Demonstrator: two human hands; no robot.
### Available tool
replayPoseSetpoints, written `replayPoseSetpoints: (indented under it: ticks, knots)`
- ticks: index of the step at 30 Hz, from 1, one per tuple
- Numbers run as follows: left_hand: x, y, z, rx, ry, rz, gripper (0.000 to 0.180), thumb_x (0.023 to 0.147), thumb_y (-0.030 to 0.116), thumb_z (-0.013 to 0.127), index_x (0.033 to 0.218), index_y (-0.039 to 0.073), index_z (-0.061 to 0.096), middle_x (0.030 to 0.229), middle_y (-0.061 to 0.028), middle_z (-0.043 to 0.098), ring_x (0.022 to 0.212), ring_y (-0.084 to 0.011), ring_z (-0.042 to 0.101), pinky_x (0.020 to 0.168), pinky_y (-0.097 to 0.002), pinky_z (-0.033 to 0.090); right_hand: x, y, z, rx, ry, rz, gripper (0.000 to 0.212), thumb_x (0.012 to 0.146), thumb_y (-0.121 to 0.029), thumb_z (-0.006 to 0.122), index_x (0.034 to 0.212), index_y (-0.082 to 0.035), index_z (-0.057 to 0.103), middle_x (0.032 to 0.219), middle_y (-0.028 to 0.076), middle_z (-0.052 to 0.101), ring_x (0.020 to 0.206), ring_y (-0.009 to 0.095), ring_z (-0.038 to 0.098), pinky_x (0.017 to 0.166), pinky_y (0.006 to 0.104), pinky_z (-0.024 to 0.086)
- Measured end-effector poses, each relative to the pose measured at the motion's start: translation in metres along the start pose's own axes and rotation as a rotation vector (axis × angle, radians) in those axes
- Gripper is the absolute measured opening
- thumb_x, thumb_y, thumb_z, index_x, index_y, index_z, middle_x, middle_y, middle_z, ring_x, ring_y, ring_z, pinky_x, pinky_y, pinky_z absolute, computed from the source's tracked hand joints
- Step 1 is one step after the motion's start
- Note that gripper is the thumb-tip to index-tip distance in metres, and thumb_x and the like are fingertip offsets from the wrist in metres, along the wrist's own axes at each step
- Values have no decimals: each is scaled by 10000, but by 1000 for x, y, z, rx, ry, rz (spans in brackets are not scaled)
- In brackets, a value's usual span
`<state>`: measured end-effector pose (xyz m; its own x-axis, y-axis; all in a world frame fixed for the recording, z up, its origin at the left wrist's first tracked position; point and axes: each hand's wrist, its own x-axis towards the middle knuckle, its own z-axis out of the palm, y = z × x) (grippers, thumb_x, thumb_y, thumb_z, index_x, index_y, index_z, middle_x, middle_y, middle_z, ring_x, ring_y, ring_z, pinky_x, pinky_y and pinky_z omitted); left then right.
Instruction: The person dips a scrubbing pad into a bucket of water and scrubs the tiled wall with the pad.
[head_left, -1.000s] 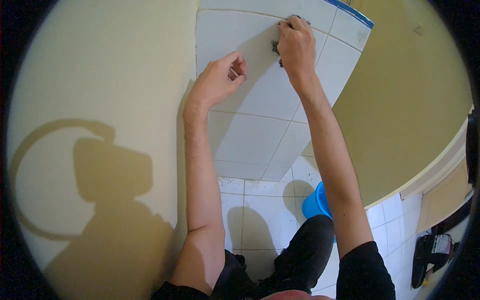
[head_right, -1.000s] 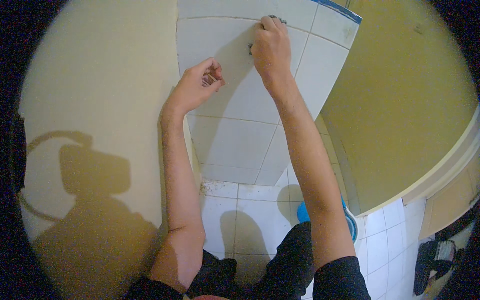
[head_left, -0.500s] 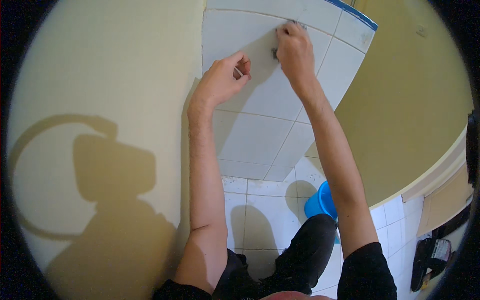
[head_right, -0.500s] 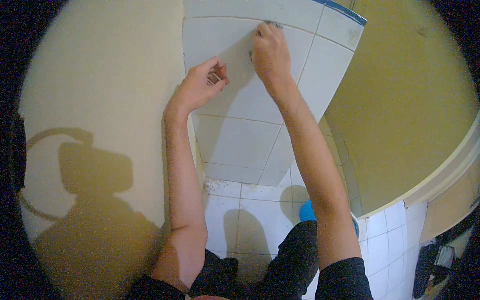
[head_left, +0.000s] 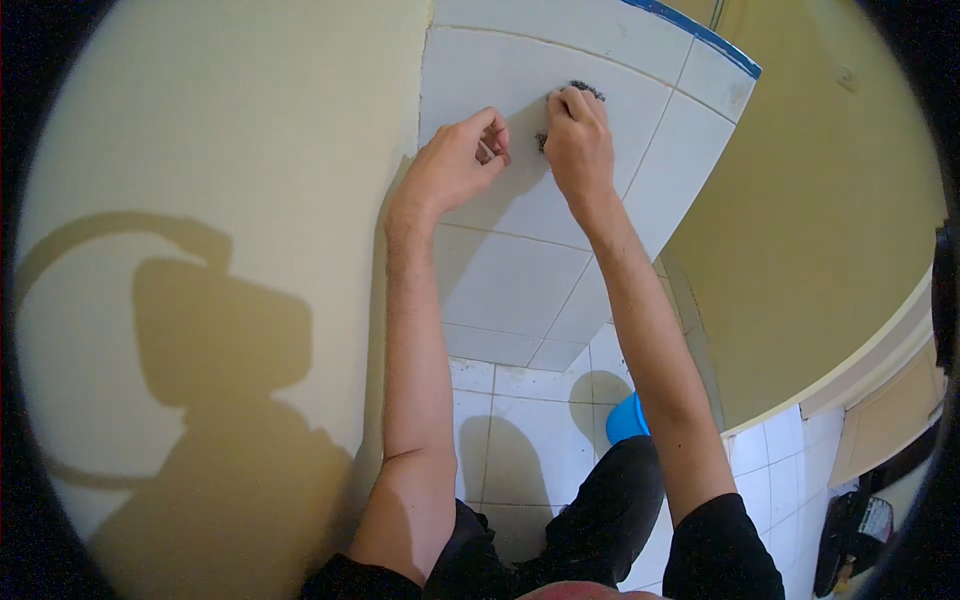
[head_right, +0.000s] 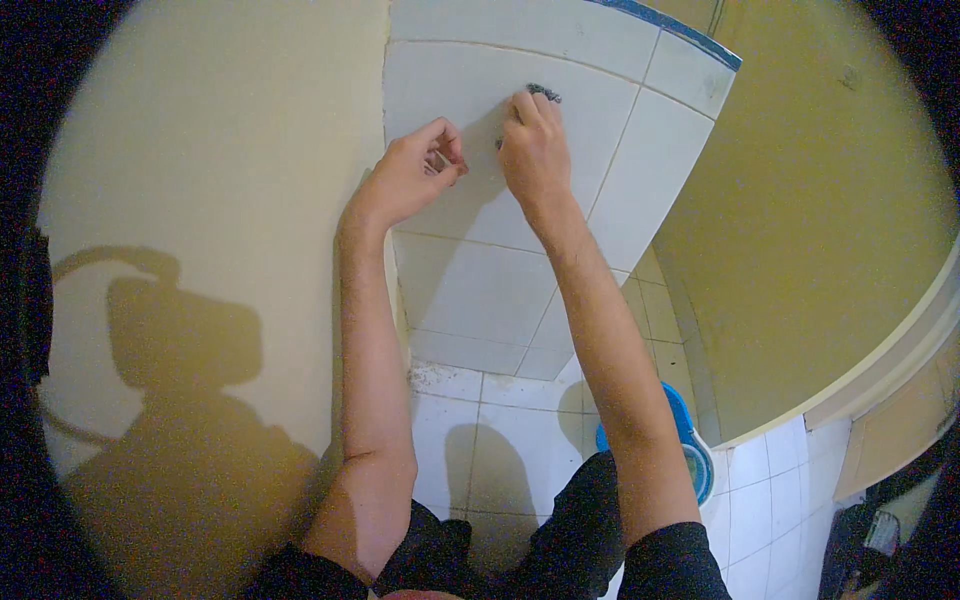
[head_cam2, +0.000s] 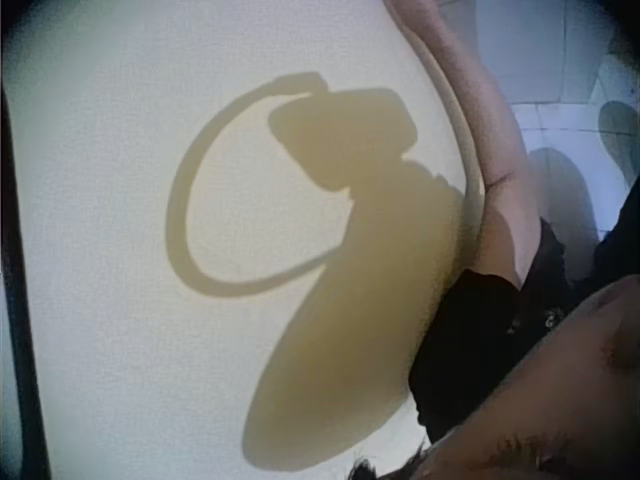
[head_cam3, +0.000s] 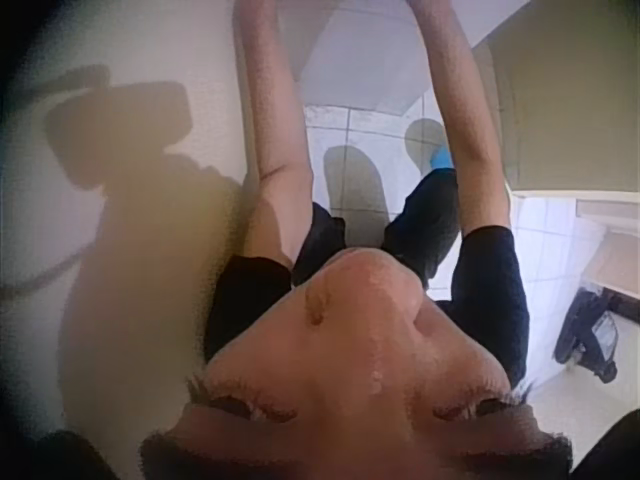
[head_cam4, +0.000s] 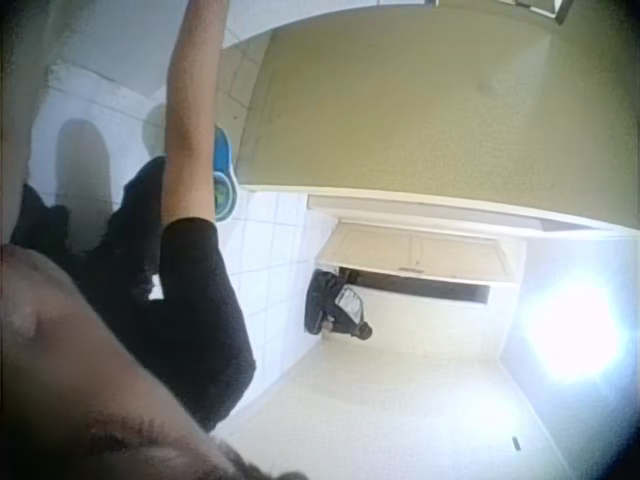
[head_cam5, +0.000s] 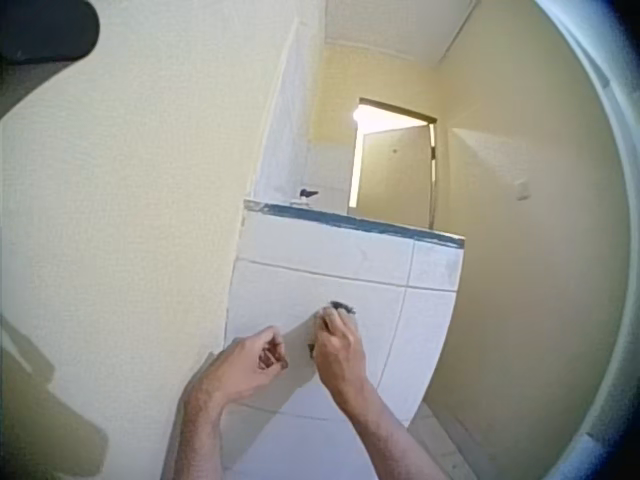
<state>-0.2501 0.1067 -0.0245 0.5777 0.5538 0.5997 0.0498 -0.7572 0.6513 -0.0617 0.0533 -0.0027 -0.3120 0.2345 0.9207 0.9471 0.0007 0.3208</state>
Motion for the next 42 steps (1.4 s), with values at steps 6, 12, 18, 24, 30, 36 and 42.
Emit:
replayPoseSetpoints:
  ticks: [6, 12, 18, 24, 30, 36, 42]
  knots:
    - [0, -3, 2, 55, -12, -17, 150, 910, 64, 687, 1017, 64, 581, 946, -73, 742, 827, -220, 730, 738, -388, 551, 50, 3, -1, 37, 111, 59, 99, 718, 31, 660, 816, 17, 665, 940, 138, 613, 935, 345, 600, 856, 454, 502]
    - [-2, 5, 0, 13, -20, -21, 154, 914, 36, 687, 1008, 33, 565, 913, -71, 725, 806, -166, 678, 755, -345, 553, -2, 4, 1, 26, 122, 25, 128, 712, 29, 671, 840, 26, 675, 948, 145, 621, 934, 350, 602, 827, 451, 506]
    - [-3, -1, -5, 10, -13, -5, 147, 929, 29, 674, 986, 31, 539, 935, -69, 721, 821, -155, 673, 757, -340, 548, 29, 4, -4, -16, 46, 37, 154, 728, 16, 667, 881, 24, 671, 931, 126, 604, 923, 326, 600, 833, 431, 506]
    - [-4, 7, -3, 14, -8, -12, 138, 918, 2, 667, 1008, 22, 565, 933, -69, 714, 814, -160, 679, 770, -337, 554, 2, 2, -2, 0, 59, 40, 183, 668, 34, 715, 848, 22, 683, 948, 130, 623, 957, 341, 603, 858, 435, 511]
    - [-3, -6, -7, 21, 14, 29, 155, 912, 3, 686, 1004, 26, 564, 921, -61, 708, 791, -154, 665, 760, -343, 553, 42, -2, -6, -17, 14, 56, 175, 674, 26, 707, 846, 19, 679, 944, 132, 619, 956, 330, 603, 864, 426, 510]
    - [-3, 1, -5, 26, 5, -23, 139, 913, -11, 658, 1009, 26, 564, 944, -79, 728, 823, -161, 688, 766, -347, 556, -16, 1, -1, -21, 21, 27, 152, 685, 10, 707, 834, 8, 680, 958, 133, 633, 953, 340, 603, 860, 426, 506]
    - [-4, 0, -4, 33, -15, 6, 137, 919, -10, 652, 994, 25, 542, 963, -85, 740, 824, -160, 687, 762, -347, 554, 28, -1, -12, -23, 0, 67, 124, 704, 8, 676, 828, 13, 675, 949, 127, 624, 937, 327, 598, 854, 425, 504]
